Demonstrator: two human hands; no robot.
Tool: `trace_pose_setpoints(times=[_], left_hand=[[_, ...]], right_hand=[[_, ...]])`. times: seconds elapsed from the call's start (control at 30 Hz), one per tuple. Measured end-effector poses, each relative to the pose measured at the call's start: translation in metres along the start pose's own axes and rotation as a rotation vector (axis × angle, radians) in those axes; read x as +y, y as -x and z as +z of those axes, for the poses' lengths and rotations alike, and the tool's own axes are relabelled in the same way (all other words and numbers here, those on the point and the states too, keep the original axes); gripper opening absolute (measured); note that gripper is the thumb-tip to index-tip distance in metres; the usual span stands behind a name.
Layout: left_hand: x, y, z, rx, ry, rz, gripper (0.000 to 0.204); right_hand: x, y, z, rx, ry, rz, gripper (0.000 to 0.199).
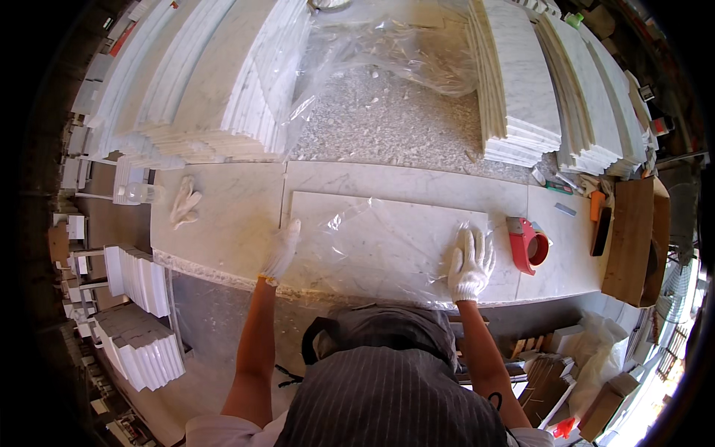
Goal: The person wraps individual white rectangular tiles in clear plastic film on a workbench, then places them into a cardboard box. The person uses a tape dispenser to seal the plastic and handles the tiles with gloved hands.
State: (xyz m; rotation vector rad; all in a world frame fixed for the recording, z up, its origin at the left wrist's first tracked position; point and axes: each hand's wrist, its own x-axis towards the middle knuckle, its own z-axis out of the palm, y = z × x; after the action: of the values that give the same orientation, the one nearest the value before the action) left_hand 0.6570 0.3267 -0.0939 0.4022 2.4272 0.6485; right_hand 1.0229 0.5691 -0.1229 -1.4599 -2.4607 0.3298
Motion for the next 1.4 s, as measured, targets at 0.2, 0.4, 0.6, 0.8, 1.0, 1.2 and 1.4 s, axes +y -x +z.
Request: trace_pose_setpoints(times=[0.2,0.4,0.6,0.8,1.0,1.2,1.4], left_hand=[[0.045,0.023,-0.004,-0.049,-0.134,0.091,0.053],[0.003,0.022,0.018,-0.021,0.763,-0.043,0.04],[0.023,0.032,0.032,0.327,-0.158,0.434,0.021],[0.07,0.064,0.028,0.285,-0.343,0.757,0.015],[0.057,0.091,0.055,0.075,-0.447,1.021,0.028],[0.054,0.074,0.071,0.392,-0.078,0.362,0.06],[0.023,0.038,0.053,0.238,-0.131,0.393,0.042]], right_hand=[[0.003,0.001,0.002,0.009,-0.02,0.021,0.05],[0.004,0.003,0.002,0.019,-0.015,0.014,0.05],[0.003,0.003,0.002,0.022,-0.018,0.014,0.049],[0.004,0.002,0.003,0.046,-0.029,-0.009,0.049],[0.004,0.001,0.001,0.039,-0.03,-0.006,0.047],[0.002,0.001,0.001,0.037,-0.02,0.013,0.046],[0.0,0.001,-0.003,0.04,-0.023,0.006,0.045]])
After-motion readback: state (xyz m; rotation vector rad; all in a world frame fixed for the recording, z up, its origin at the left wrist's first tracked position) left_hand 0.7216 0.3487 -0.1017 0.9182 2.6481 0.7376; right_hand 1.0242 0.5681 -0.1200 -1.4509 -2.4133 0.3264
